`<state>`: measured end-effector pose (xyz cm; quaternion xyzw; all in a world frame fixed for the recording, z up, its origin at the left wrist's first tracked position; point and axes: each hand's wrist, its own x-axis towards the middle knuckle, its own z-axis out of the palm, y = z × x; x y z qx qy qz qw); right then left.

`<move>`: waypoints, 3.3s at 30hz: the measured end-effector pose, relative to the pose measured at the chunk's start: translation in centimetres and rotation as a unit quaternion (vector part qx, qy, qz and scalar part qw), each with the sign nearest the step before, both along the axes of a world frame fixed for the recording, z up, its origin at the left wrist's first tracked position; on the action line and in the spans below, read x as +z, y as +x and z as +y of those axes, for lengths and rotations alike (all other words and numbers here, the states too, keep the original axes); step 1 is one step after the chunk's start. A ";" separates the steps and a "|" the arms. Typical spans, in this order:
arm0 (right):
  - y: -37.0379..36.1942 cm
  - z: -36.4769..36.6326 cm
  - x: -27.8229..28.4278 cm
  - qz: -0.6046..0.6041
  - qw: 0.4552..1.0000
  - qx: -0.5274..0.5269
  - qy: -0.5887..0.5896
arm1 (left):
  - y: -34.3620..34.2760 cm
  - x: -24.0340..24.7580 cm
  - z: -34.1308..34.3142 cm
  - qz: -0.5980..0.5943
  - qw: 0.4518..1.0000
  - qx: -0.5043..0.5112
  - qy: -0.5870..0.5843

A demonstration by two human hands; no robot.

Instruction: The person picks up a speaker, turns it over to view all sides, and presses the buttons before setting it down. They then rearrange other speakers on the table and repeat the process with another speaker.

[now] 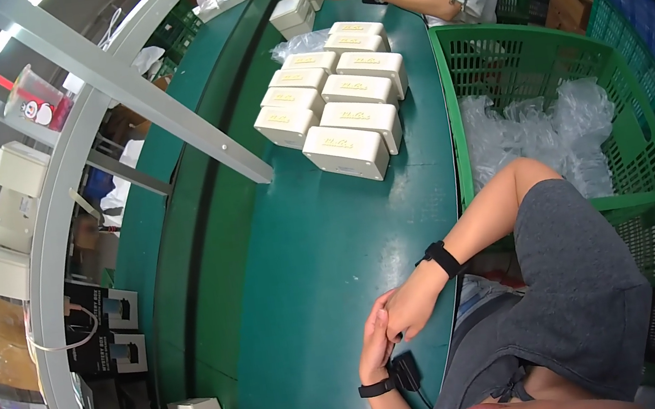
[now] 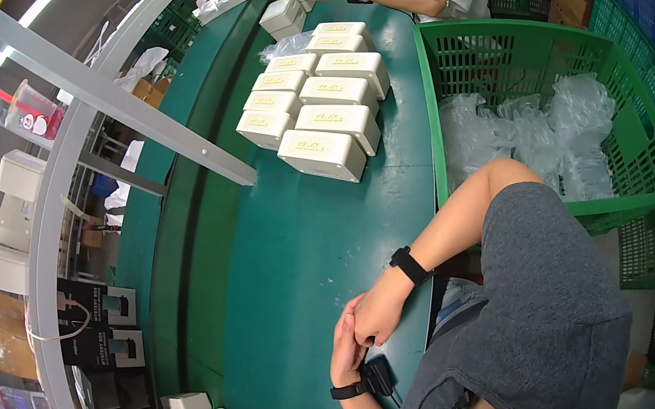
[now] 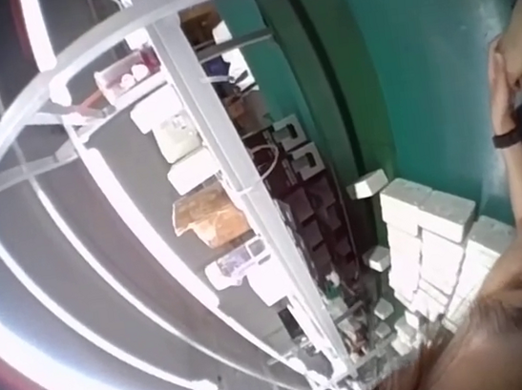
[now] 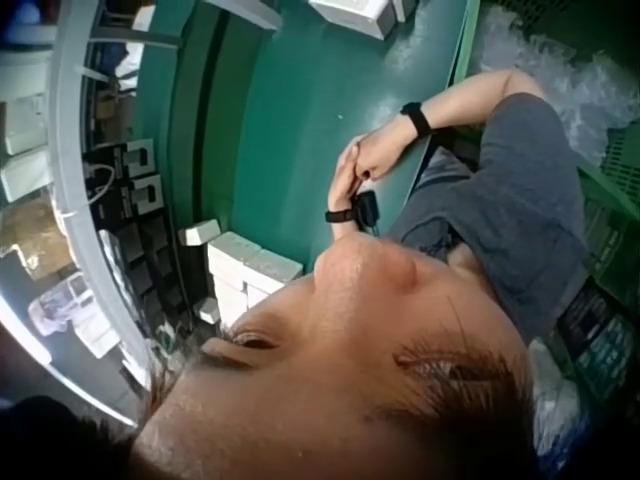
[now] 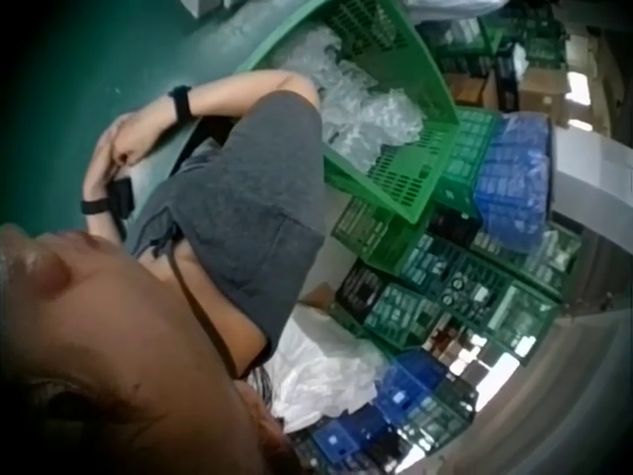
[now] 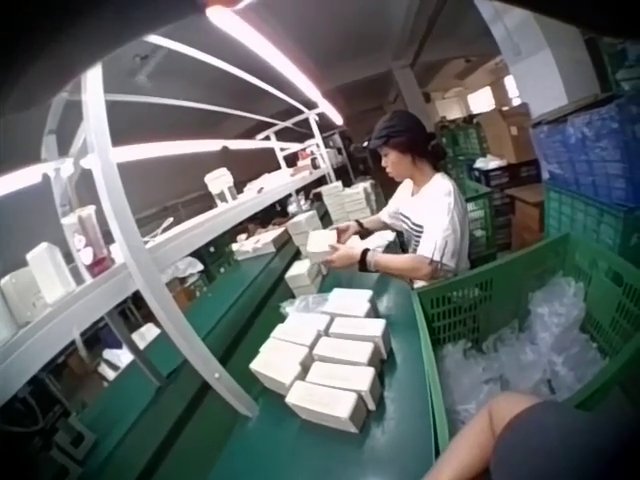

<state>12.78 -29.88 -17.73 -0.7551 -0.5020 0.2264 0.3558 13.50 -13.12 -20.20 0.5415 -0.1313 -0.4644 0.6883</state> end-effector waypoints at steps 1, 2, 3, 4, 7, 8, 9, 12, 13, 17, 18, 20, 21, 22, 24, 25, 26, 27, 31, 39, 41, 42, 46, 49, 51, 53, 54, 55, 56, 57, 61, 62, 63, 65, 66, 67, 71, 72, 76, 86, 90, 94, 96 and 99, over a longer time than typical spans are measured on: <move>0.0 0.0 0.0 0.003 1.000 0.000 0.001 | 0.0 0.0 0.0 -0.001 1.000 0.005 0.002; 0.0 0.1 0.0 0.007 1.000 -0.001 0.002 | -0.1 0.0 0.1 0.001 1.000 0.004 0.001; 0.0 0.1 0.0 0.009 1.000 0.000 0.001 | -0.1 0.0 0.0 0.008 1.000 0.008 -0.002; 0.0 0.2 -0.1 0.010 1.000 -0.003 0.001 | -0.1 0.1 0.0 0.015 1.000 0.012 -0.005; 0.0 0.2 -0.2 0.013 1.000 -0.004 -0.002 | -0.2 0.4 -0.1 0.015 1.000 0.015 -0.012; 0.0 0.2 -0.2 0.013 1.000 -0.005 0.001 | -0.1 0.6 -0.1 0.006 1.000 0.011 -0.015; -0.1 0.2 -0.3 0.012 1.000 -0.005 0.004 | -0.2 0.7 -0.2 -0.004 1.000 0.008 -0.018; 0.0 0.3 -0.6 0.010 1.000 -0.005 0.009 | -0.2 0.5 -0.1 0.005 1.000 0.008 -0.017; 0.0 0.3 -0.7 0.008 1.000 -0.006 0.013 | -0.2 0.4 -0.1 0.009 1.000 0.007 -0.016; 0.0 0.3 -0.9 0.000 1.000 -0.007 0.016 | -0.1 0.3 0.0 0.010 1.000 0.009 -0.008; -0.1 0.3 -0.9 -0.003 1.000 -0.007 0.016 | -0.1 0.3 0.0 0.010 1.000 0.009 -0.007; -0.1 0.3 -1.0 -0.004 1.000 -0.006 0.013 | -0.1 0.3 0.1 0.009 1.000 0.008 -0.010; -0.1 0.3 -1.0 -0.006 1.000 -0.008 0.010 | -0.1 0.3 0.1 0.008 1.000 0.007 -0.011; 0.0 0.4 -0.9 -0.009 1.000 -0.009 0.007 | -0.1 0.3 0.0 0.007 1.000 0.006 -0.010; 0.2 0.3 -0.7 -0.006 1.000 -0.004 -0.004 | -0.1 0.4 -0.1 0.007 1.000 0.012 -0.010; 0.3 0.3 -0.6 -0.003 1.000 0.000 -0.016 | -0.1 0.4 -0.1 0.007 1.000 0.015 -0.010; 0.3 0.3 -0.4 0.000 1.000 0.006 -0.029 | -0.1 0.4 -0.1 0.004 1.000 0.016 -0.008; 0.3 0.3 -0.3 -0.003 1.000 0.006 -0.027 | 0.0 0.3 -0.1 0.002 1.000 0.018 -0.013; 0.1 0.3 -0.3 0.003 1.000 0.001 -0.026 | -0.3 0.3 -0.2 -0.005 1.000 0.019 -0.021; -0.1 0.2 -0.2 -0.015 0.999 0.011 -0.037 | -0.3 0.5 -0.3 -0.008 1.000 0.017 -0.014; 0.0 0.3 -0.1 -0.017 0.999 0.008 -0.031 | -0.3 0.4 -0.1 -0.009 1.000 0.014 -0.009; -0.1 0.3 0.0 -0.017 0.999 0.006 -0.028 | -0.3 0.4 -0.1 -0.004 1.000 0.015 -0.012; -0.2 0.1 0.4 0.002 1.000 -0.019 0.000 | -0.1 0.6 -0.3 0.006 1.000 0.011 -0.010; -0.2 0.1 0.6 0.010 1.000 -0.020 -0.007 | -0.2 0.5 -0.3 0.004 1.000 0.020 -0.017; -0.3 0.1 0.6 0.015 1.000 -0.019 -0.012 | -0.2 0.4 -0.1 0.008 1.000 0.017 -0.015; -0.5 0.1 0.6 0.005 1.000 -0.022 -0.003 | -0.3 0.3 0.0 0.016 1.000 0.011 -0.005; -0.5 0.1 0.5 -0.001 1.000 -0.023 0.002 | -0.3 0.3 0.0 0.018 1.000 0.012 -0.007; -0.5 0.0 0.3 0.002 1.000 -0.022 0.001 | -0.2 0.4 0.0 0.015 1.000 0.012 -0.010; -0.5 0.0 0.2 -0.003 1.000 -0.025 0.002 | -0.1 0.5 0.0 0.011 1.000 0.010 -0.011; -0.5 0.0 0.1 -0.008 1.000 -0.029 0.003 | -0.1 0.5 0.0 0.006 1.000 0.009 -0.013; -0.4 -0.1 -0.2 -0.009 1.000 -0.026 0.006 | -0.1 0.1 -0.1 0.014 1.000 0.009 -0.013; -0.3 -0.1 -0.2 -0.007 1.000 -0.023 0.006 | -0.1 0.1 -0.1 0.013 1.000 0.009 -0.013; -0.3 -0.1 -0.2 -0.009 1.000 -0.023 0.007 | -0.1 0.1 -0.1 0.015 1.000 0.011 -0.008; -0.4 -0.1 -0.2 -0.003 1.000 -0.024 0.010 | -0.2 0.1 -0.1 0.019 1.000 0.017 0.001; -0.4 -0.1 -0.2 0.000 1.000 -0.024 0.011 | -0.2 0.1 -0.1 0.018 1.000 0.017 0.001; -0.4 0.0 -0.3 -0.002 1.000 -0.024 0.011 | -0.3 0.1 -0.1 0.018 1.000 0.018 0.000; -0.3 0.1 -0.3 -0.001 1.000 -0.019 0.005 | -0.2 0.2 0.0 0.017 1.000 0.021 -0.003; -0.3 0.1 -0.1 -0.004 1.000 -0.019 0.000 | -0.2 0.2 0.0 0.016 1.000 0.022 -0.005; -0.3 0.2 0.1 -0.004 1.000 -0.018 -0.010 | -0.2 0.2 -0.1 0.012 1.000 0.024 -0.017; -0.1 0.1 0.5 -0.002 1.000 -0.009 -0.006 | -0.3 0.2 -0.1 0.012 0.999 0.027 -0.022; -0.3 0.1 0.3 -0.004 1.000 -0.016 0.004 | -0.5 0.7 -0.3 0.011 0.999 0.027 -0.025; -0.2 0.2 0.2 0.015 1.000 -0.025 -0.004 | -0.3 0.6 -0.3 0.012 0.999 0.030 -0.029; 0.0 0.1 0.5 0.013 1.000 -0.023 -0.003 | -0.1 0.7 -0.3 0.014 0.999 0.026 -0.029; 0.1 0.2 1.0 0.007 1.000 -0.022 0.001 | -0.1 0.8 -0.2 0.015 0.999 0.028 -0.028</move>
